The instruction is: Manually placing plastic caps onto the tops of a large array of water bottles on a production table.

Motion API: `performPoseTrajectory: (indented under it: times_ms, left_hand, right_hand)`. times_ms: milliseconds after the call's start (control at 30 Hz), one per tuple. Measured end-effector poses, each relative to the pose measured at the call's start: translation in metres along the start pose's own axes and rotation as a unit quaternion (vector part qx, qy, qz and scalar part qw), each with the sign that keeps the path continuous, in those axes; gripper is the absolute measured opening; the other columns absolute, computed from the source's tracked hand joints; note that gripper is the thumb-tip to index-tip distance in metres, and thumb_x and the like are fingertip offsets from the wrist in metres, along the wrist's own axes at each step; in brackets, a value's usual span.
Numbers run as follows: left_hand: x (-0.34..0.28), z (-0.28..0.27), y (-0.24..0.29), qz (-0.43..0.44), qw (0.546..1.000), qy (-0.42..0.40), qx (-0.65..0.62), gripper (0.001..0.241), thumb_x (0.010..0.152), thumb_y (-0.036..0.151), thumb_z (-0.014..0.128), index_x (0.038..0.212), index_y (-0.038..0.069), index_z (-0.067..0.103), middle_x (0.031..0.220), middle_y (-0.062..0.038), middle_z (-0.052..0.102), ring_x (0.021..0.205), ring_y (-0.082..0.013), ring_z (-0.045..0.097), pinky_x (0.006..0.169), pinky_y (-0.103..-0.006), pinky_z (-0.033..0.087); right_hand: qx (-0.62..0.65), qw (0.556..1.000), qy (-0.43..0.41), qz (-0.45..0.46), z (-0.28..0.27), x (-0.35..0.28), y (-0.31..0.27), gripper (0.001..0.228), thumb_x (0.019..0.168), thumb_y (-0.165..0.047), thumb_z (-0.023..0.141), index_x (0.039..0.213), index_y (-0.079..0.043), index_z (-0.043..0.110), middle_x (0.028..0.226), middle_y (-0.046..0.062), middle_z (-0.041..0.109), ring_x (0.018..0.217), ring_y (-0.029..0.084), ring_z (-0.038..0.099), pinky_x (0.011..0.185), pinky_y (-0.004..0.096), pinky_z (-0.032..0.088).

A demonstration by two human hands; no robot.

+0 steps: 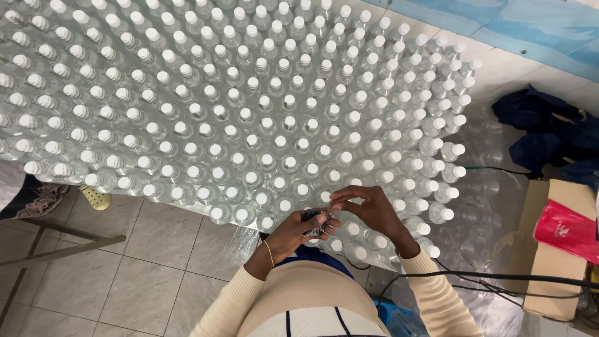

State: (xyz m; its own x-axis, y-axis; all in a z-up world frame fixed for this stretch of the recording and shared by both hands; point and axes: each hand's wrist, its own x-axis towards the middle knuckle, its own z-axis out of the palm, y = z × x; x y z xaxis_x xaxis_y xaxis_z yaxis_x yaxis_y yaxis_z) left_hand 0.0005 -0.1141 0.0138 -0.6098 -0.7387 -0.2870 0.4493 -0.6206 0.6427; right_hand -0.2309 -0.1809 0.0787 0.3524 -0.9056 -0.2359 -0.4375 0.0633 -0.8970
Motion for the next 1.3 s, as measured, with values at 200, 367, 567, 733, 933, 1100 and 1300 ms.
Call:
performPoseTrajectory:
  times_ms: [200, 367, 567, 733, 933, 1100, 1300]
  left_hand:
    - [-0.011, -0.002, 0.011, 0.017, 0.998, 0.052, -0.026, 0.058, 0.113, 0.029, 0.061, 0.16, -0.005, 0.051, 0.134, -0.021, 0.072, 0.119, -0.0255, 0.073, 0.105, -0.0406, 0.062]
    - [-0.011, -0.02, -0.003, 0.026, 0.997, 0.069, -0.037, 0.058, 0.113, 0.028, 0.062, 0.16, -0.004, 0.051, 0.136, -0.023, 0.072, 0.12, -0.0275, 0.074, 0.104, -0.0407, 0.064]
    - [-0.017, -0.026, -0.006, 0.024, 0.995, 0.085, -0.048, 0.06, 0.112, 0.029, 0.062, 0.16, -0.004, 0.05, 0.135, -0.022, 0.073, 0.119, -0.0268, 0.074, 0.105, -0.0409, 0.063]
    - [-0.014, -0.027, -0.009, 0.02, 0.996, 0.084, -0.035, 0.06, 0.113, 0.031, 0.062, 0.161, -0.004, 0.05, 0.136, -0.021, 0.072, 0.121, -0.0264, 0.073, 0.107, -0.0422, 0.061]
    - [-0.014, -0.016, 0.0, 0.02, 0.996, 0.084, -0.016, 0.06, 0.113, 0.031, 0.062, 0.16, -0.004, 0.051, 0.135, -0.022, 0.073, 0.12, -0.0271, 0.073, 0.106, -0.0431, 0.061]
    - [-0.014, -0.017, -0.003, 0.03, 0.996, 0.086, -0.024, 0.06, 0.112, 0.032, 0.063, 0.16, -0.003, 0.052, 0.135, -0.023, 0.072, 0.121, -0.0273, 0.073, 0.105, -0.0415, 0.062]
    - [-0.015, -0.008, 0.0, 0.02, 0.996, 0.082, -0.034, 0.06, 0.112, 0.032, 0.062, 0.16, -0.003, 0.052, 0.135, -0.021, 0.073, 0.119, -0.0254, 0.074, 0.104, -0.0394, 0.063]
  right_hand:
    - [-0.02, 0.991, 0.129, -0.038, -0.025, 0.053, 0.026, 0.029, 0.104, -0.013, 0.079, 0.132, -0.019, 0.081, 0.108, 0.005, 0.086, 0.102, 0.019, 0.081, 0.103, 0.039, 0.056]
    - [-0.108, 0.983, 0.141, -0.052, -0.026, 0.09, 0.059, 0.027, 0.11, -0.016, 0.072, 0.136, -0.021, 0.078, 0.115, 0.007, 0.084, 0.112, 0.028, 0.078, 0.107, 0.045, 0.055]
    - [-0.137, 0.988, 0.071, -0.013, -0.039, 0.075, 0.046, 0.026, 0.111, -0.02, 0.069, 0.135, -0.019, 0.079, 0.125, 0.015, 0.08, 0.123, 0.042, 0.072, 0.113, 0.059, 0.05]
    - [-0.177, 0.982, 0.065, -0.028, -0.038, 0.075, 0.064, 0.035, 0.1, -0.026, 0.083, 0.133, -0.017, 0.077, 0.127, 0.011, 0.079, 0.128, 0.042, 0.069, 0.115, 0.058, 0.049]
    - [-0.244, 0.967, 0.077, 0.0, -0.033, 0.081, 0.083, 0.058, 0.104, -0.03, 0.077, 0.157, -0.02, 0.056, 0.128, 0.01, 0.076, 0.128, 0.039, 0.065, 0.117, 0.061, 0.047]
    - [-0.302, 0.953, 0.016, -0.006, -0.035, 0.087, 0.089, 0.053, 0.109, -0.025, 0.07, 0.159, -0.02, 0.054, 0.139, 0.008, 0.074, 0.134, 0.031, 0.065, 0.12, 0.051, 0.044]
    - [-0.348, 0.937, 0.006, -0.009, -0.04, 0.065, 0.044, 0.051, 0.111, -0.031, 0.066, 0.159, -0.019, 0.056, 0.146, 0.011, 0.069, 0.137, 0.032, 0.063, 0.122, 0.051, 0.042]
